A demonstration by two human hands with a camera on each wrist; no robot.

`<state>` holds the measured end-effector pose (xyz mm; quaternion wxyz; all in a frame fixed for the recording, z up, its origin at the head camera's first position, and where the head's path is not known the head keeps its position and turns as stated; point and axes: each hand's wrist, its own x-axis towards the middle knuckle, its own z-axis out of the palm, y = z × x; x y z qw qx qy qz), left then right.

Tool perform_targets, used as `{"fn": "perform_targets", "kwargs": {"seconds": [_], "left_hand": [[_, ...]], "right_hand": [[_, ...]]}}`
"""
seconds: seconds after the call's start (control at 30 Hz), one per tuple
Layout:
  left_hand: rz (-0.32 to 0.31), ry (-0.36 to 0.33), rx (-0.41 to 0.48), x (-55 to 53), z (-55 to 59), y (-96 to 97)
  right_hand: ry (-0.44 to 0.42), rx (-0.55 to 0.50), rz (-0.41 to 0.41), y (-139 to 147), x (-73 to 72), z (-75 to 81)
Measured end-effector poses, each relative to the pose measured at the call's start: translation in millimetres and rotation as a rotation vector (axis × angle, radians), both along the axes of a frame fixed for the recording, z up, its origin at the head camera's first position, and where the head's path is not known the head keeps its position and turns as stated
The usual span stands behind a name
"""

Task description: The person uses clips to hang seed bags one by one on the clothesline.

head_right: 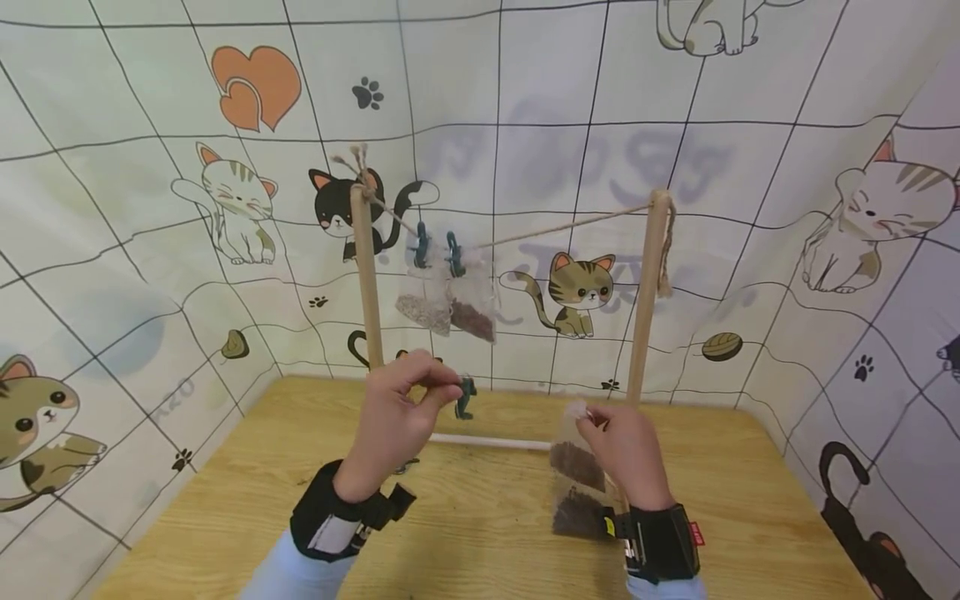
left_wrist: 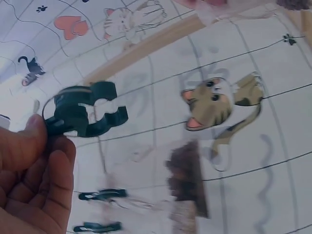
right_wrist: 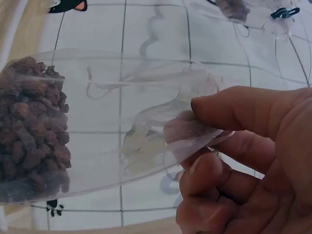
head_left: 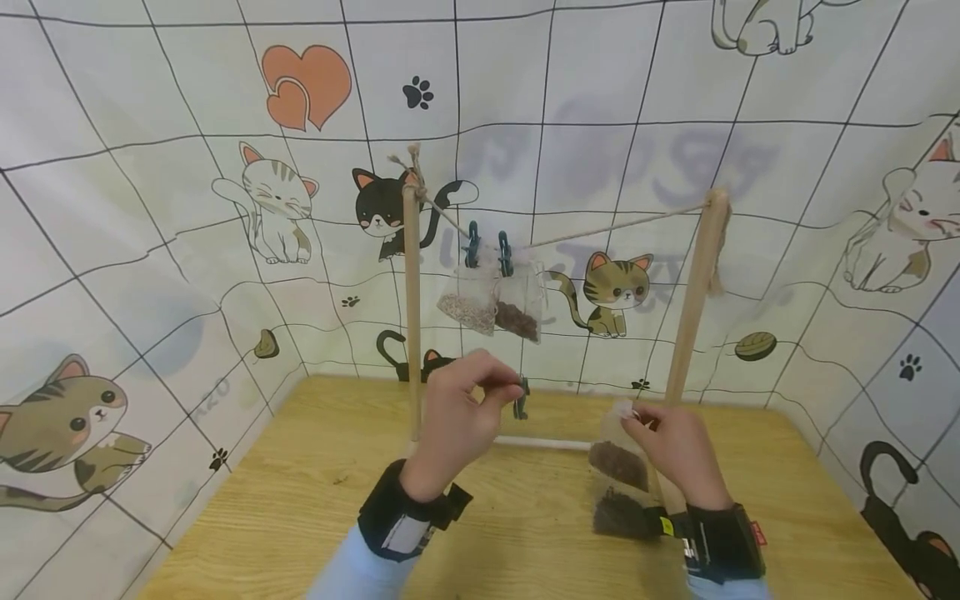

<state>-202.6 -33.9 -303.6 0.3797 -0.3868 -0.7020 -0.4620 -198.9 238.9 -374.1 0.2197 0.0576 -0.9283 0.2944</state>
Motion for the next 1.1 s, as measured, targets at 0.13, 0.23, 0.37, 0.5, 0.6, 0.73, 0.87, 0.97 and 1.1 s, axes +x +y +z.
{"fn": "perform_targets", "kwargs": {"seconds": [0.13,0.23,0.37,0.5,0.6,0.73,0.87,0.97,1.1], "left_hand": [[0.030,-0.010,0.054,-4.8,32.7,8.3],[0.031,-0.045,0.102,-11.4,54.5,15.0],[0.026,-0.108,0.153,-21.9,78.0,23.1],[0.033,-0.162,0.183,-33.9,98.4,29.1],[0.066,-0.204,0.183,-43.9,112.0,32.4],[0.126,-0.250,0.167,-54.9,127.8,36.5],[0.178,-0.280,0.156,-62.9,140.1,40.6],[0.198,-0.304,0.143,-67.0,146.7,43.4],[0.232,-0.340,0.097,-70.2,152.4,47.1]], "right_hand": [[0.041,-0.039,0.032,-5,-6.9,18.2],[0.093,-0.068,0.071,-7,-13.6,30.2],[0.148,-0.108,0.129,-8,-23.1,41.6],[0.193,-0.142,0.157,-10,-33.8,49.9],[0.214,-0.159,0.161,-12,-40.2,57.3],[0.250,-0.190,0.173,-15,-45.6,69.4],[0.265,-0.218,0.197,-16,-57.2,76.6],[0.275,-0.281,0.283,0,-91.9,61.2],[0.285,-0.351,0.358,16,-131.8,48.7]]}}
